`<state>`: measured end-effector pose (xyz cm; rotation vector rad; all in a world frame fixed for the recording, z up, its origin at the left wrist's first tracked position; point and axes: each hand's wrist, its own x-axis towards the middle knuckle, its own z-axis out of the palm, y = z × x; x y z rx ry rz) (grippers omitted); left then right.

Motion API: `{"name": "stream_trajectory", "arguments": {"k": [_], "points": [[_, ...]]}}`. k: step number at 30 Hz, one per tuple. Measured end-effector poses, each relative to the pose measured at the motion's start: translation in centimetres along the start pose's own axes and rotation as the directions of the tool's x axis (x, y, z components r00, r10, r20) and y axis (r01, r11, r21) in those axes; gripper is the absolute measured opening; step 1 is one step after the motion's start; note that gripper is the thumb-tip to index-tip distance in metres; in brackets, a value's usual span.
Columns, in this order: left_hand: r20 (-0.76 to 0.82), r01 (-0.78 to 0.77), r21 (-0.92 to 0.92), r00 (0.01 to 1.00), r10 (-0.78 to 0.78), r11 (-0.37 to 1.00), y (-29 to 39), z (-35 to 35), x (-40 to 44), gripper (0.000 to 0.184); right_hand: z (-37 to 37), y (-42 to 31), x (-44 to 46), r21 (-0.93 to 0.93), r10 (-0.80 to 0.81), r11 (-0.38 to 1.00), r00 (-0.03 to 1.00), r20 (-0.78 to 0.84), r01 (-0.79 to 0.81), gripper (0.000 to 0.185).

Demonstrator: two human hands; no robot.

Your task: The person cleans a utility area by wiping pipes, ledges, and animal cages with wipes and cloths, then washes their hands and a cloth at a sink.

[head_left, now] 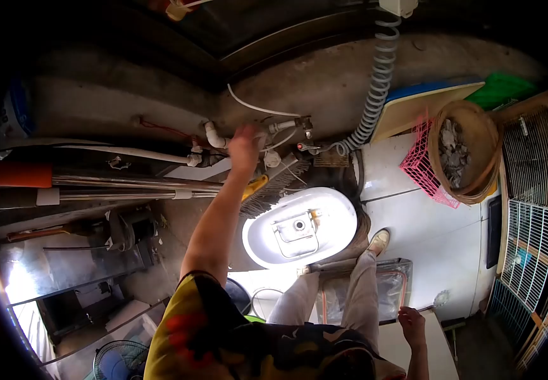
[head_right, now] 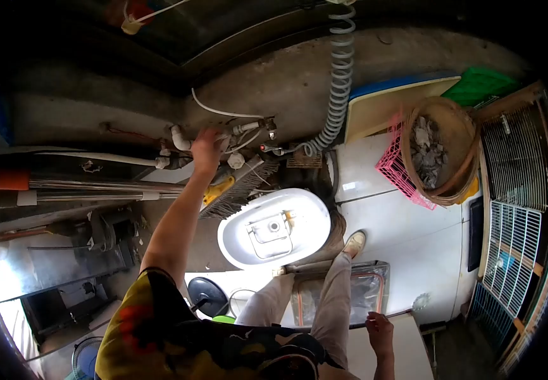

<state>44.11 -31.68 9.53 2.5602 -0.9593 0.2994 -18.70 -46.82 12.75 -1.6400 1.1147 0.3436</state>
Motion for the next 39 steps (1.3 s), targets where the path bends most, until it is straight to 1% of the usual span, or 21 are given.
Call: {"name": "stream_trajectory", "arguments": {"k": [2, 3, 4, 7, 10, 13, 14, 15, 16, 17, 18, 21, 24, 27, 28, 31, 34, 35, 37, 38, 39], "points": [[0.062, -0.155, 0.025, 0.986, 0.153, 0.988, -0.3, 1.8, 1.1, 0.026, 0.1, -1.3, 0.4, 0.045, -0.018, 0.999, 1.0, 0.007, 0.017, 0.021], [0.092, -0.232, 0.033, 0.969, 0.229, 0.972, -0.6, 2.5, 1.4, 0.029, 0.1, -1.4, 0.5, 0.027, -0.03, 0.999, 0.999, 0.01, 0.03, 0.021], [0.217, -0.211, 0.106, 0.959, 0.184, 0.972, -1.1, 2.7, 1.3, 0.029, 0.0, -1.4, 0.6, 0.008, -0.042, 0.999, 0.999, 0.015, 0.042, 0.022], [0.307, -0.106, 0.277, 0.951, 0.017, 0.955, -1.3, 2.4, 1.6, 0.023, -0.8, -1.0, 0.2, -0.056, -0.045, 0.997, 0.999, -0.008, 0.044, 0.021], [0.41, 0.078, 0.435, 0.87, -0.275, 0.897, 0.1, 1.6, 2.9, 0.017, -1.7, -0.1, -0.6, -0.079, -0.008, 0.997, 1.0, -0.015, 0.006, 0.021], [0.248, 0.135, 0.318, 0.943, -0.22, 0.938, 1.8, -0.6, 3.1, 0.016, -1.9, 0.6, -0.7, -0.066, 0.015, 0.998, 0.999, -0.036, -0.018, 0.021], [0.224, 0.144, 0.231, 0.954, -0.197, 0.962, 3.4, -1.2, 2.9, 0.016, -1.8, 0.7, -0.7, -0.062, 0.019, 0.998, 0.999, -0.04, -0.021, 0.021], [0.187, -0.006, 0.182, 0.982, -0.028, 0.983, 3.2, -0.1, 2.7, 0.017, -1.6, 0.8, -0.6, -0.047, 0.033, 0.998, 0.999, -0.029, -0.034, 0.021], [0.14, -0.16, 0.135, 0.98, 0.141, 0.978, 2.8, 1.4, 2.5, 0.018, -1.3, 0.8, -0.5, -0.034, 0.048, 0.998, 0.999, -0.021, -0.049, 0.021], [0.085, -0.311, 0.093, 0.949, 0.304, 0.946, 2.4, 2.9, 2.3, 0.019, -1.1, 0.9, -0.5, -0.022, 0.064, 0.998, 0.998, -0.014, -0.065, 0.021], [0.066, -0.333, 0.125, 0.943, 0.327, 0.935, 2.7, 3.5, 2.4, 0.024, -0.9, 0.8, -0.4, -0.015, 0.042, 0.999, 0.999, -0.016, -0.042, 0.021], [0.233, -0.28, 0.248, 0.947, 0.223, 0.928, 2.2, 3.9, 2.6, 0.022, -0.9, 1.1, -0.7, -0.018, 0.002, 1.0, 1.0, -0.021, -0.003, 0.021], [0.33, -0.283, 0.23, 0.923, 0.199, 0.931, 0.6, 2.7, 1.6, 0.018, -1.4, 1.9, -0.8, -0.038, 0.006, 0.999, 0.999, -0.034, -0.007, 0.021], [0.36, -0.335, 0.177, 0.897, 0.256, 0.925, -0.3, 0.7, 0.7, 0.017, -1.0, 2.7, -0.9, -0.026, 0.016, 1.0, 0.998, -0.053, -0.017, 0.02], [0.338, -0.308, 0.209, 0.913, 0.227, 0.928, 0.2, 0.5, 0.8, 0.018, -0.9, 3.0, -1.0, -0.023, 0.008, 1.0, 0.999, -0.052, -0.01, 0.019], [0.216, -0.205, 0.218, 0.963, 0.158, 0.954, 2.3, 0.5, 2.4, 0.018, -0.8, 2.7, -1.1, -0.014, -0.007, 1.0, 0.999, -0.041, 0.007, 0.02], [0.15, -0.178, 0.221, 0.978, 0.147, 0.959, 1.3, 4.7, 1.9, 0.018, -0.6, 2.3, -1.2, -0.016, -0.029, 0.999, 0.998, -0.049, 0.029, 0.022], [0.261, -0.193, 0.212, 0.956, 0.134, 0.958, 0.7, 5.2, 1.5, 0.016, -0.7, 2.1, -1.1, -0.021, -0.04, 0.999, 0.998, -0.051, 0.039, 0.022], [0.475, -0.222, 0.2, 0.874, 0.103, 0.954, -0.4, 4.4, 1.0, 0.013, -1.0, 2.0, -1.4, -0.056, -0.019, 0.998, 0.998, -0.053, 0.016, 0.018], [0.432, -0.287, 0.272, 0.889, 0.15, 0.918, -1.1, 4.8, 0.1, 0.012, -1.0, 3.2, -1.6, -0.084, -0.024, 0.996, 0.999, -0.048, 0.02, 0.018], [0.42, -0.297, 0.319, 0.896, 0.147, 0.9, -1.1, 3.6, 0.5, 0.014, -0.7, 4.1, -1.5, -0.107, -0.031, 0.994, 0.998, -0.051, 0.025, 0.017]]}}
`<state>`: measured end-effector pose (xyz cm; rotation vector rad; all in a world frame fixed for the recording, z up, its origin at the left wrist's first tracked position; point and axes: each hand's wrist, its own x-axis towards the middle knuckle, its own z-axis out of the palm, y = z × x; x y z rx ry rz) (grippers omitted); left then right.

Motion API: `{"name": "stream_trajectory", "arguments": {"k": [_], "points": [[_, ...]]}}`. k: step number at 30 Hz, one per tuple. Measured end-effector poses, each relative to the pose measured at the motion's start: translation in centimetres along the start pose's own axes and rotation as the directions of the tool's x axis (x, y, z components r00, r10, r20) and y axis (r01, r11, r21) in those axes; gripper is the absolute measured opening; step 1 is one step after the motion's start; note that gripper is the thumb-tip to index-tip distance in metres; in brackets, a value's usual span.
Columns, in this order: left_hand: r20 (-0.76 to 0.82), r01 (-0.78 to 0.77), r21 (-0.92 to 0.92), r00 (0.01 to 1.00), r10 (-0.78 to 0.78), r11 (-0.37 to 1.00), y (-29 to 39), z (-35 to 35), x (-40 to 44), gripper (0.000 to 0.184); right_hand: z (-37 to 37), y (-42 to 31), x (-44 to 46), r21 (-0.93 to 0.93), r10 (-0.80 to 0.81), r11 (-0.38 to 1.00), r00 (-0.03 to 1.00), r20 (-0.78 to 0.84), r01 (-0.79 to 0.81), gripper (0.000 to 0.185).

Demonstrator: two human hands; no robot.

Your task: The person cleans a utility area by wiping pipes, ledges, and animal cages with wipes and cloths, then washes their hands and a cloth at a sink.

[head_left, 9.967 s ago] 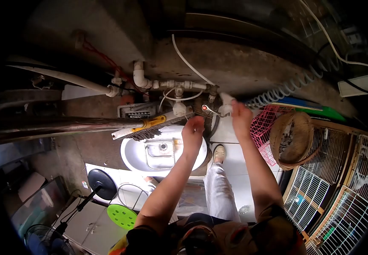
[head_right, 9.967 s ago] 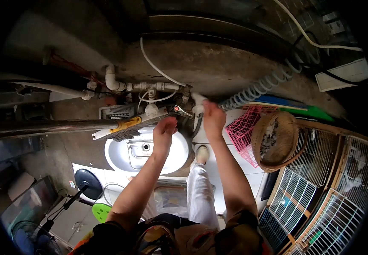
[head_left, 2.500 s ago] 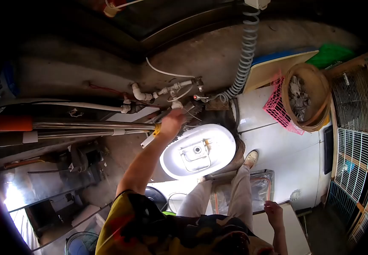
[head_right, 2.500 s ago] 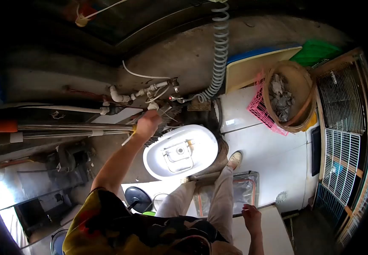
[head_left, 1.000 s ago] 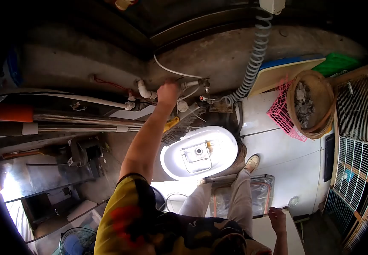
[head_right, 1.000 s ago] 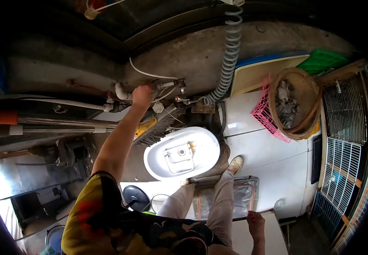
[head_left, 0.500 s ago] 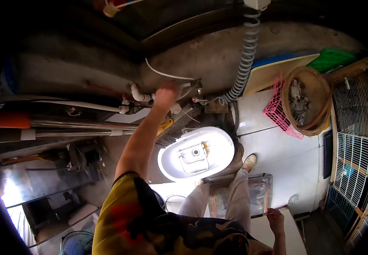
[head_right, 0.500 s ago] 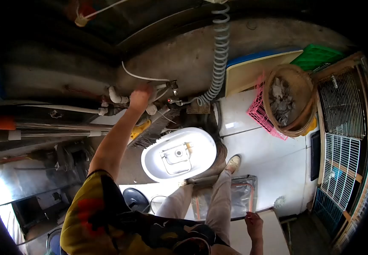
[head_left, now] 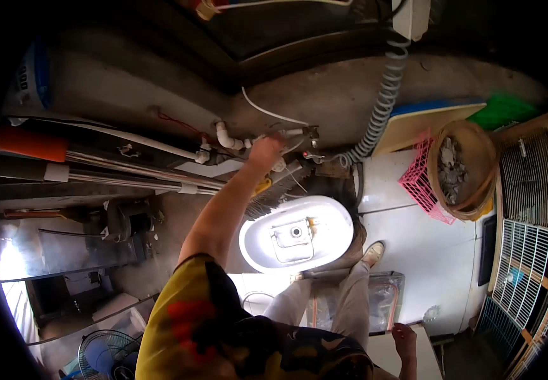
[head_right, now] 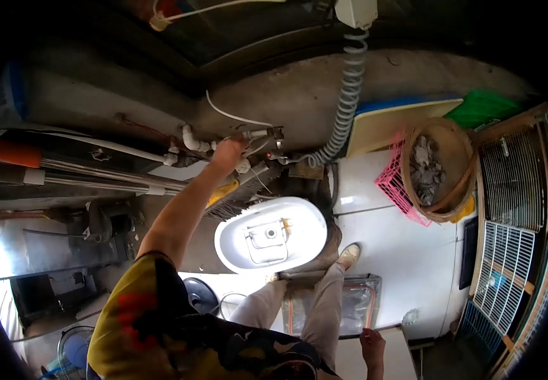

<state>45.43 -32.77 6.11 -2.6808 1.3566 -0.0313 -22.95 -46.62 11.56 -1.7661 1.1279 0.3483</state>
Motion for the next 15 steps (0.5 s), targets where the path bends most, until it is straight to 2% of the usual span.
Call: {"name": "stream_trajectory", "arguments": {"k": [2, 3, 7, 10, 13, 15], "points": [[-0.014, 0.016, 0.084, 1.0, -0.015, 0.996, 0.0, -3.3, -0.4, 0.018, 0.0, 0.0, -0.2, 0.001, -0.031, 1.0, 0.999, -0.018, 0.031, 0.016], [-0.063, 0.072, 0.061, 0.996, -0.068, 0.996, -0.2, -5.0, -0.2, 0.018, -0.1, -0.3, -0.2, 0.005, -0.034, 0.999, 0.999, -0.016, 0.034, 0.017], [-0.014, 0.113, 0.246, 0.994, -0.113, 0.963, -2.9, -2.1, -1.6, 0.014, 0.1, -0.2, 0.3, -0.042, -0.088, 0.995, 0.996, -0.01, 0.087, 0.018], [-0.096, 0.174, 0.185, 0.983, -0.158, 0.967, -3.5, 0.4, -2.2, 0.015, 0.3, -1.2, 0.3, -0.041, -0.101, 0.994, 0.995, -0.022, 0.1, 0.019], [-0.162, 0.123, 0.143, 0.982, -0.099, 0.982, -3.7, 1.9, -3.0, 0.009, 0.5, -1.0, 0.0, 0.001, -0.085, 0.996, 0.996, -0.034, 0.085, 0.019], [0.032, 0.112, 0.162, 0.992, -0.119, 0.98, -2.7, 1.6, -5.5, 0.013, 0.8, 0.3, -0.2, 0.002, -0.095, 0.995, 0.995, -0.041, 0.096, 0.018]]}}
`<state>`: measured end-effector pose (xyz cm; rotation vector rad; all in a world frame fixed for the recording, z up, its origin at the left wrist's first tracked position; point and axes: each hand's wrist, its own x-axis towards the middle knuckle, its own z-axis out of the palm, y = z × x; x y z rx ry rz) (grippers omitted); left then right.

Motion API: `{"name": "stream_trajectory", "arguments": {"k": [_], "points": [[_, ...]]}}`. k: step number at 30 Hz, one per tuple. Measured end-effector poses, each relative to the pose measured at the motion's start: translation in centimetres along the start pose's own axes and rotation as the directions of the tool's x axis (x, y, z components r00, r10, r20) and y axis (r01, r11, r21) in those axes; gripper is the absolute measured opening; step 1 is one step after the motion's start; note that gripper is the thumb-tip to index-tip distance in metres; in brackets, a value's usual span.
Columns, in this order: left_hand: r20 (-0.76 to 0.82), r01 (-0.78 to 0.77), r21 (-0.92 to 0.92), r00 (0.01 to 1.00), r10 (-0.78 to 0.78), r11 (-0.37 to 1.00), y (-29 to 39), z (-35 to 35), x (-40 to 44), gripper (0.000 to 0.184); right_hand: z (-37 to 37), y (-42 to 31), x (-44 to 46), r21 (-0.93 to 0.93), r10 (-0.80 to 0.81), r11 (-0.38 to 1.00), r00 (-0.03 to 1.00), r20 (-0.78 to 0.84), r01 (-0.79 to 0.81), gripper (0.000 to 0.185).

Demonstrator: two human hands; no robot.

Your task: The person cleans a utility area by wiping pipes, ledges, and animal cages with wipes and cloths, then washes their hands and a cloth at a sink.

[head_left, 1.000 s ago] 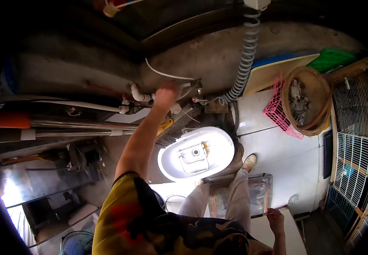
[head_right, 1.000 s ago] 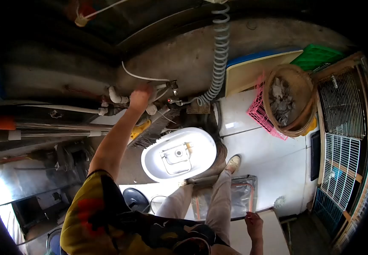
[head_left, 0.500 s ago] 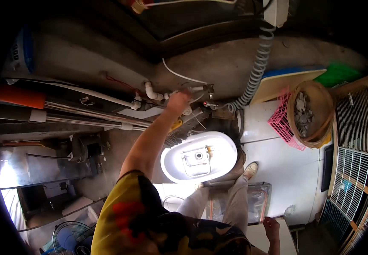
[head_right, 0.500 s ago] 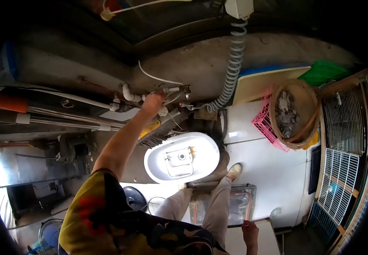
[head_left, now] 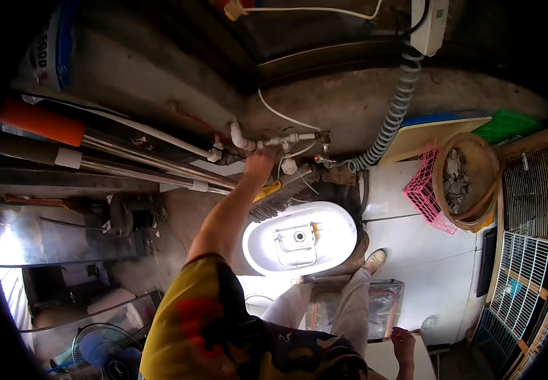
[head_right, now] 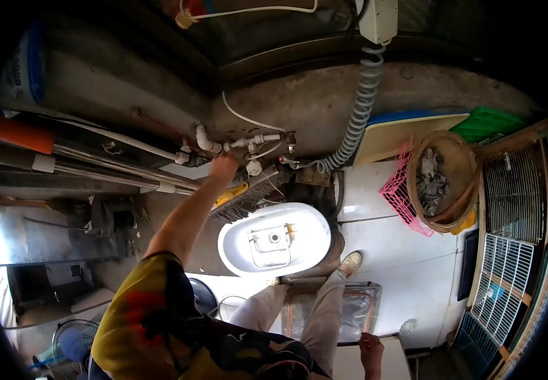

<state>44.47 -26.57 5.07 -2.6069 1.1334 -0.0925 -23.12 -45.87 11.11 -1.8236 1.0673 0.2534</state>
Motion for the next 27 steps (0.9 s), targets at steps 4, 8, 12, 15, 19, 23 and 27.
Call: {"name": "stream_trajectory", "arguments": {"k": [4, 8, 12, 15, 19, 23, 27], "points": [[0.32, 0.423, -0.168, 0.878, -0.356, 0.891, 2.2, 0.3, -2.1, 0.023, -0.6, -0.3, -0.2, -0.036, 0.08, 0.996, 0.996, 0.033, -0.079, 0.02], [0.394, 0.632, -0.761, 0.632, -0.667, 0.15, 1.8, 3.9, -0.4, 0.026, 0.1, 0.0, 0.3, -0.055, 0.044, 0.998, 0.998, 0.042, -0.042, 0.018], [0.673, -0.004, -0.681, 0.389, -0.629, -0.732, 1.8, 5.2, 2.6, 0.028, 0.2, -2.6, 2.0, 0.041, 0.057, 0.997, 0.996, 0.075, -0.06, 0.02], [0.753, 0.124, -0.616, 0.381, -0.536, -0.778, 0.9, 8.7, 4.1, 0.027, -0.1, -2.0, 2.8, -0.009, 0.044, 0.999, 0.994, 0.1, -0.043, 0.021], [0.825, -0.095, -0.447, 0.341, -0.451, -0.889, 1.7, 6.5, 3.5, 0.017, -1.3, -2.3, 3.1, -0.07, 0.102, 0.993, 0.987, 0.121, -0.094, 0.021], [0.844, 0.125, -0.512, 0.255, -0.471, -0.85, 3.2, 0.0, 4.8, 0.01, -2.3, 0.8, 3.4, -0.105, 0.058, 0.993, 0.992, 0.112, -0.046, 0.021], [0.477, 0.499, -0.833, 0.426, -0.769, -0.24, 3.8, -0.3, 1.3, 0.015, -2.8, 1.4, 3.0, -0.126, 0.109, 0.987, 0.99, 0.091, -0.097, 0.021]]}}
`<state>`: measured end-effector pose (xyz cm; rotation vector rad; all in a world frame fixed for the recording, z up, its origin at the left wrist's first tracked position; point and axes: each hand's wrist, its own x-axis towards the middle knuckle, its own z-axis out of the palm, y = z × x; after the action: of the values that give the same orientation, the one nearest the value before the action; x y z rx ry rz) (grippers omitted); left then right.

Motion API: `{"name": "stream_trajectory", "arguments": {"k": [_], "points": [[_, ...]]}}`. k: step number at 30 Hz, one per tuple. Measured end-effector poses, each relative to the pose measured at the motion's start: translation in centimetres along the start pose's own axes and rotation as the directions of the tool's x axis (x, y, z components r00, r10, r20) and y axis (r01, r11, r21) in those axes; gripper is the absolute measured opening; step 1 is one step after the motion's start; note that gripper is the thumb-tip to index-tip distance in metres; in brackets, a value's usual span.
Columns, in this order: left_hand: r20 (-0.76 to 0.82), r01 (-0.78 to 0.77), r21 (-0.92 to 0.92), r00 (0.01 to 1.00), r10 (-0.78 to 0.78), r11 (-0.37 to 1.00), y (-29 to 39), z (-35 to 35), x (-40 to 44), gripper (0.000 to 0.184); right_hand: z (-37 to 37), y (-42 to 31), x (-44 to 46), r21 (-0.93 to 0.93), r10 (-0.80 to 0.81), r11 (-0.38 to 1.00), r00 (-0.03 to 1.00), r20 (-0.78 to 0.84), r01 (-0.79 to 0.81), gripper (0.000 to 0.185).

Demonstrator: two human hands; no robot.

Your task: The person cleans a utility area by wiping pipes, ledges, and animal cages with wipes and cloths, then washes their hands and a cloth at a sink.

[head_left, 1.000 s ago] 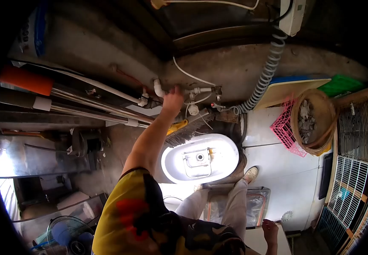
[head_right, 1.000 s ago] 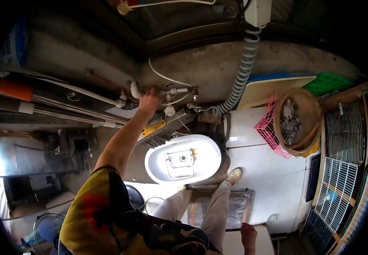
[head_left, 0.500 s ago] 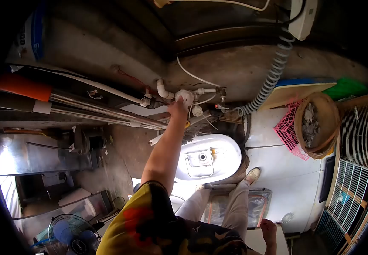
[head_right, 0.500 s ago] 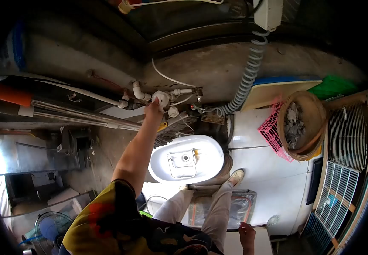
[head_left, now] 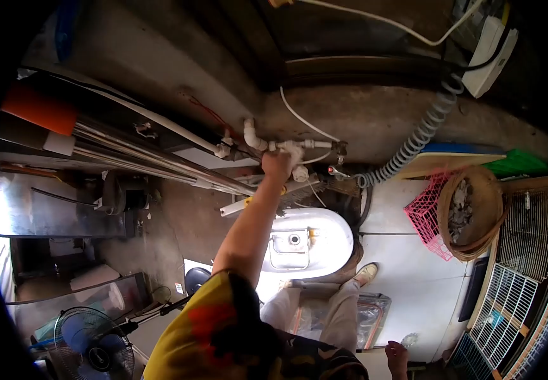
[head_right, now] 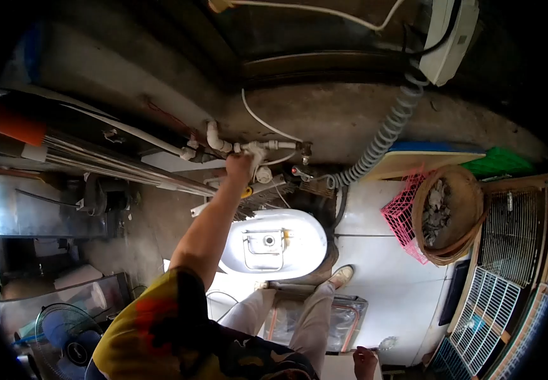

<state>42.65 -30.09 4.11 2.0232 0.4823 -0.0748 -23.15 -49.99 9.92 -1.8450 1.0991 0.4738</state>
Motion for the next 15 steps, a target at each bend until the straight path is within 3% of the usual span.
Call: {"name": "stream_trajectory", "arguments": {"k": [2, 5, 8, 9, 12, 15], "points": [[0.037, -0.273, 0.3, 0.961, 0.275, 0.914, 0.8, -1.4, -0.1, 0.021, 0.2, -1.3, 0.5, -0.037, -0.04, 0.999, 0.999, 0.001, 0.04, 0.021], [0.039, -0.705, 0.261, 0.69, 0.722, 0.66, 7.4, -6.0, -2.9, 0.026, 0.3, -5.7, 1.0, 0.079, -0.095, 0.993, 0.994, 0.059, 0.09, 0.018], [0.116, -0.812, 0.489, 0.422, 0.899, 0.319, 10.0, -7.0, -0.9, 0.029, 0.4, -7.1, 1.4, 0.146, -0.119, 0.983, 0.991, 0.054, 0.11, 0.017], [0.157, -0.743, 0.622, 0.429, 0.89, 0.249, 10.1, -7.0, -0.4, 0.029, 0.3, -7.4, 1.5, 0.11, -0.151, 0.983, 0.988, 0.041, 0.146, 0.017], [0.244, -0.716, 0.677, 0.437, 0.866, 0.171, 9.6, -7.4, -0.2, 0.021, 0.5, -5.4, 1.6, 0.114, -0.206, 0.972, 0.979, -0.014, 0.206, 0.017], [0.164, -0.586, 0.733, 0.646, 0.746, 0.346, 9.8, -7.0, 0.8, 0.015, 0.2, -4.2, 1.2, 0.055, -0.176, 0.983, 0.984, -0.026, 0.178, 0.018]]}}
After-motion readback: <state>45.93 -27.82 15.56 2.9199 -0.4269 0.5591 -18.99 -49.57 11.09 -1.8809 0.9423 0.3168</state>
